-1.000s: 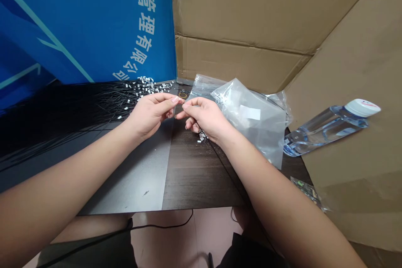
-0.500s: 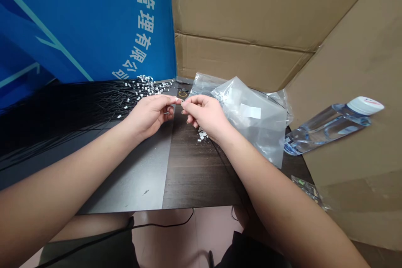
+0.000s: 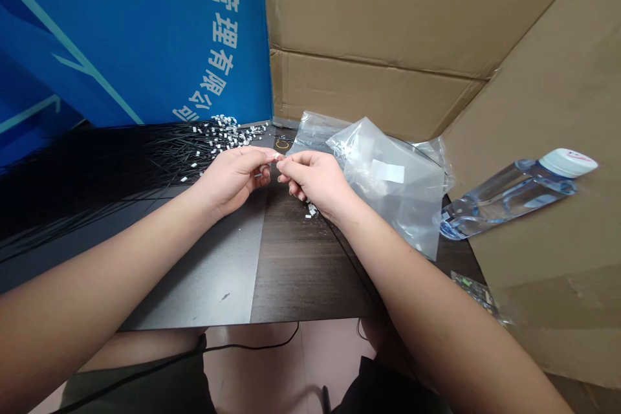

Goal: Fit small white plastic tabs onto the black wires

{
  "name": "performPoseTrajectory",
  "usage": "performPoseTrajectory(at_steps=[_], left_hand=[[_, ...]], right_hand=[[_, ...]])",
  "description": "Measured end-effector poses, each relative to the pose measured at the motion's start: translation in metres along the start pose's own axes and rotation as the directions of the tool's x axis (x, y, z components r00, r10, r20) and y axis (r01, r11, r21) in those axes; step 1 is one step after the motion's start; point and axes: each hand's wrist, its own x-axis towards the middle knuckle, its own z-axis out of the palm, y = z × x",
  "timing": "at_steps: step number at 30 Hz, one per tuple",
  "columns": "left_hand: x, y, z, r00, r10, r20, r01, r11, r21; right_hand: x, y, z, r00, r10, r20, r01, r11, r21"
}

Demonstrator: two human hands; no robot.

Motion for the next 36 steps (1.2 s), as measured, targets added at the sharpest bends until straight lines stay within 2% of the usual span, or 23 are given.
performPoseTrajectory(at_steps=[6,11,25,30,36], left_hand=[[0.000,-0.002,0.001,0.995,0.084,-0.044,-0.082,0.995,0.059],[-0.003,-0.002,0.003,0.984,0.178,-0.028,-0.173,0.976,0.133],[-0.004,-0.006,0.004,0.961,0.276,0.003,-0.269,0.934,0.237],[-0.005,-0.007,0.006,0.951,0.308,-0.036,-0.285,0.913,0.291],[-0.003,-0.005,0.003,0.937,0.348,0.002,-0.322,0.865,0.384]], right_hand=[[0.001,-0.001,0.001,1.000,0.018,-0.020,-0.018,0.999,0.035],[0.000,-0.002,0.003,1.000,0.014,-0.021,-0.013,0.998,0.055],[-0.001,0.001,0.010,0.994,-0.046,-0.102,0.046,0.999,-0.001],[0.000,0.002,0.011,0.989,-0.066,-0.130,0.065,0.998,-0.011],[-0.002,0.000,0.008,0.986,-0.096,-0.136,0.078,0.988,-0.131]])
